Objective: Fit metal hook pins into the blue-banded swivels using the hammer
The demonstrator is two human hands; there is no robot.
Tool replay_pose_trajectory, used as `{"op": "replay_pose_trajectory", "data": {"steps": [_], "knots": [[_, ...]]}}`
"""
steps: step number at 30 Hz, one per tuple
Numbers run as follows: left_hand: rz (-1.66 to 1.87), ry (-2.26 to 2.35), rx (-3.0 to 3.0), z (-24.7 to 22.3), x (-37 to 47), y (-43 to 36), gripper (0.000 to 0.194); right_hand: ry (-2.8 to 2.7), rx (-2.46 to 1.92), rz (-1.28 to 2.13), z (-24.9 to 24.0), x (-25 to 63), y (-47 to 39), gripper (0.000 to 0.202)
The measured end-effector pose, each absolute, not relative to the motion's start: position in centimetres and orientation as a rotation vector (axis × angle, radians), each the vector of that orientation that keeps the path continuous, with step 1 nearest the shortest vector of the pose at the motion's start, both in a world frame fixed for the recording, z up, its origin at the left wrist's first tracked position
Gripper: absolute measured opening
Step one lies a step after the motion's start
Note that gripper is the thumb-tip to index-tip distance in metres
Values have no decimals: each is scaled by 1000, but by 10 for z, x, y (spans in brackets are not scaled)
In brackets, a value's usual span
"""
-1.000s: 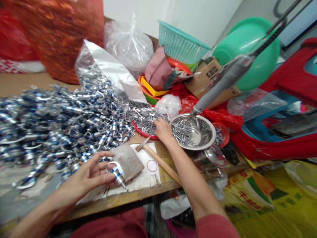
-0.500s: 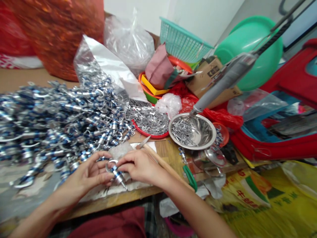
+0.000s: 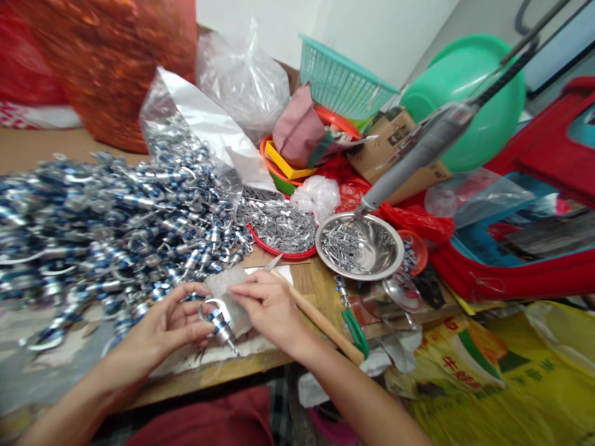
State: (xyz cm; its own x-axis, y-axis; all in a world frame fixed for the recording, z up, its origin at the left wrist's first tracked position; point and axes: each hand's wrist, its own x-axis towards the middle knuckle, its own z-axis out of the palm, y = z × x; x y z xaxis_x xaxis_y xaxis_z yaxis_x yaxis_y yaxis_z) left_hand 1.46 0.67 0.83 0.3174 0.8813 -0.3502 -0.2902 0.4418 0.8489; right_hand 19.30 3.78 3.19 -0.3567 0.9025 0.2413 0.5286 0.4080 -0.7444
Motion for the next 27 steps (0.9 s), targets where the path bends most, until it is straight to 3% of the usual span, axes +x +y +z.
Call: {"op": "replay_pose_trajectory", "data": {"steps": [4,8,12,17,21,27], "knots": [[885,929,742,8,14,7,43,-1979,-1620,372,18,242,31,28],[886,928,732,8,14,6,42,-2233,-1871,396,0,272,24,26],[887,960,729,7,14,5,43,-2135,-1716,348,14,265,11,21],[887,1000,738,8,14,5,45,-2223,-1269,156,48,248,-16,50],[897,1016,742,10,14,5,45,-2458,-1353,198,49,243,-30,54],[897,1005,736,11,20,6,47,-2338,-1365,254,39,244,-40,55]]}}
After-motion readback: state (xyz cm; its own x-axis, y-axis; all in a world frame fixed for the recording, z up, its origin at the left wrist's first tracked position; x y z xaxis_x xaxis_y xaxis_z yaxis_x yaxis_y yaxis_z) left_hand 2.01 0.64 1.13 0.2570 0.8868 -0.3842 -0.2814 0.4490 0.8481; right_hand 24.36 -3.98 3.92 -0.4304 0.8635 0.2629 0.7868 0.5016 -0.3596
